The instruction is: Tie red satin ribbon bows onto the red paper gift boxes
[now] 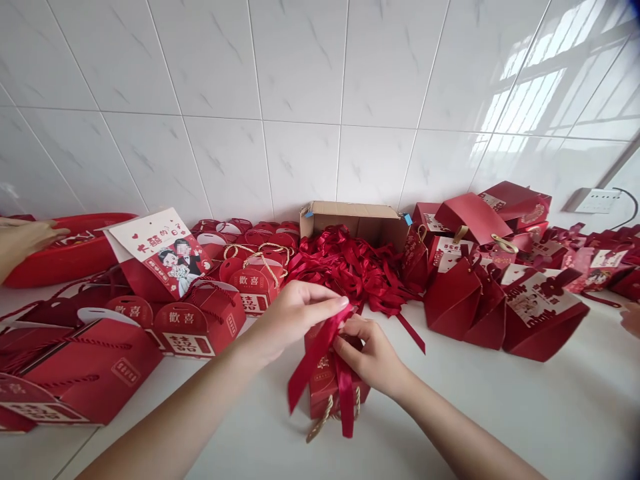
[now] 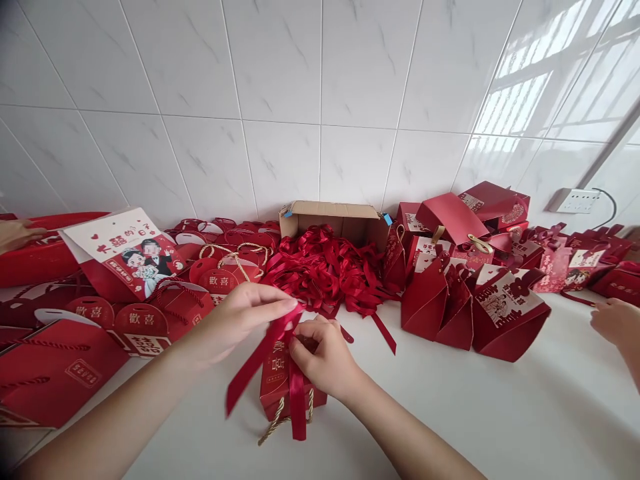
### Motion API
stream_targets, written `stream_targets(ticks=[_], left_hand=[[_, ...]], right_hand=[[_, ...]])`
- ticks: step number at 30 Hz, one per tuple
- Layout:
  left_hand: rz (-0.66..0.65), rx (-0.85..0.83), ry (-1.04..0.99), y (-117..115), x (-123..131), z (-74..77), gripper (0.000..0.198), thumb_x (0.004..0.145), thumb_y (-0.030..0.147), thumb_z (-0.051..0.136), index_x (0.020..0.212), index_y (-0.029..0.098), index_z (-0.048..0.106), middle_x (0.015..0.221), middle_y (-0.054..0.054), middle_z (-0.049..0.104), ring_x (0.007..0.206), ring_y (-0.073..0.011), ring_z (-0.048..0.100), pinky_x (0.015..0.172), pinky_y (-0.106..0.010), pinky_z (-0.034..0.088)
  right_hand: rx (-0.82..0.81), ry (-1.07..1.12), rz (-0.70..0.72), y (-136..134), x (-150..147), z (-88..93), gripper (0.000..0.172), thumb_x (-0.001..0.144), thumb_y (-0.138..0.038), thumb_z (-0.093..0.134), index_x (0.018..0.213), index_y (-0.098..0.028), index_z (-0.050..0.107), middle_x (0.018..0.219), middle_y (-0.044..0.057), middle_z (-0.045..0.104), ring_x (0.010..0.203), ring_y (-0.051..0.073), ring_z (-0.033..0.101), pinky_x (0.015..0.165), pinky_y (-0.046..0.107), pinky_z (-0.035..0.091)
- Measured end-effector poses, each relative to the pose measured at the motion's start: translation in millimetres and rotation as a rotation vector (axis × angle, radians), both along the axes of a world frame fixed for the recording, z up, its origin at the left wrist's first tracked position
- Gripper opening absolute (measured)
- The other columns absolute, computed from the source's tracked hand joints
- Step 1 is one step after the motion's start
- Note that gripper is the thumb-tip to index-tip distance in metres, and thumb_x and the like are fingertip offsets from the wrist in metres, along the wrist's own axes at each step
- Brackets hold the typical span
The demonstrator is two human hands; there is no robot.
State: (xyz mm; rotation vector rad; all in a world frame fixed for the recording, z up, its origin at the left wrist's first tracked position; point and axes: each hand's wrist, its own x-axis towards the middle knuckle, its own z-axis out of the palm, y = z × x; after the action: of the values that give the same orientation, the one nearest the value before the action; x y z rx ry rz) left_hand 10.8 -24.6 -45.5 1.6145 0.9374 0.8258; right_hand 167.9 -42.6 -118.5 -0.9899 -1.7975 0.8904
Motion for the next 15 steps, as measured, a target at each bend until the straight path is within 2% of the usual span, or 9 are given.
stream_targets(ticks=[3, 5, 7, 10, 12, 15], left_hand=[[-0.100, -0.028, 0.033, 8.7, 7.8, -2.8, 0.035, 0.081, 0.044, 0.062, 0.106, 0.020, 0.069, 0.102, -0.007, 0.071, 0.099, -0.0225, 0.064, 0.083, -0.032, 0.049], [-0.085, -0.009, 0.018, 11.3, 5.9, -9.7, 0.040, 0.083, 0.048, 0.057, 0.111, 0.021, 0.065, 0.106, -0.008, 0.070, 0.105, -0.0231, 0.062, 0.088, -0.033, 0.048], [-0.010, 0.078, 0.018, 11.4, -0.1, -18.3, 0.038, 0.084, 0.050, 0.055, 0.103, 0.019, 0.064, 0.100, -0.007, 0.070, 0.101, -0.0216, 0.063, 0.087, -0.032, 0.047], [0.078, 0.185, 0.169, 8.7, -10.3, -29.9, 0.031, 0.081, 0.048, 0.060, 0.085, 0.018, 0.064, 0.089, -0.004, 0.068, 0.087, -0.0191, 0.062, 0.079, -0.030, 0.047], [0.105, 0.210, 0.262, 6.0, -14.7, -35.2, 0.026, 0.078, 0.045, 0.064, 0.079, 0.018, 0.065, 0.084, -0.002, 0.068, 0.082, -0.0186, 0.062, 0.077, -0.029, 0.046], [0.141, 0.247, 0.263, 1.6, -17.8, -39.9, 0.018, 0.080, 0.036, 0.063, 0.078, 0.019, 0.068, 0.082, -0.001, 0.070, 0.084, -0.0183, 0.062, 0.080, -0.027, 0.046]], right_hand=[[-0.076, 0.032, 0.041, 0.2, 3.8, -1.3, 0.033, 0.083, -0.039, 0.057, 0.058, -0.016, 0.056, 0.054, -0.001, 0.048, 0.053, 0.011, 0.041, 0.050, 0.023, 0.036], [-0.146, 0.067, 0.048, 0.7, 5.1, -3.1, 0.042, 0.084, -0.046, 0.054, 0.055, -0.016, 0.048, 0.051, -0.002, 0.041, 0.050, 0.009, 0.034, 0.046, 0.022, 0.030], [-0.182, 0.093, 0.049, 1.2, 5.6, -4.4, 0.046, 0.085, -0.049, 0.053, 0.054, -0.017, 0.043, 0.052, -0.003, 0.038, 0.050, 0.008, 0.032, 0.046, 0.022, 0.028], [-0.173, 0.092, 0.055, 1.3, 5.2, -4.3, 0.046, 0.085, -0.049, 0.053, 0.054, -0.017, 0.042, 0.053, -0.003, 0.038, 0.051, 0.008, 0.032, 0.047, 0.023, 0.028], [-0.150, 0.075, 0.041, 0.9, 4.7, -3.5, 0.044, 0.085, -0.048, 0.054, 0.055, -0.017, 0.045, 0.053, -0.003, 0.040, 0.052, 0.009, 0.034, 0.048, 0.023, 0.030], [-0.138, 0.099, -0.009, -0.1, 3.8, -2.6, 0.032, 0.084, -0.043, 0.057, 0.067, -0.016, 0.053, 0.061, -0.001, 0.050, 0.057, 0.011, 0.043, 0.052, 0.023, 0.036]])
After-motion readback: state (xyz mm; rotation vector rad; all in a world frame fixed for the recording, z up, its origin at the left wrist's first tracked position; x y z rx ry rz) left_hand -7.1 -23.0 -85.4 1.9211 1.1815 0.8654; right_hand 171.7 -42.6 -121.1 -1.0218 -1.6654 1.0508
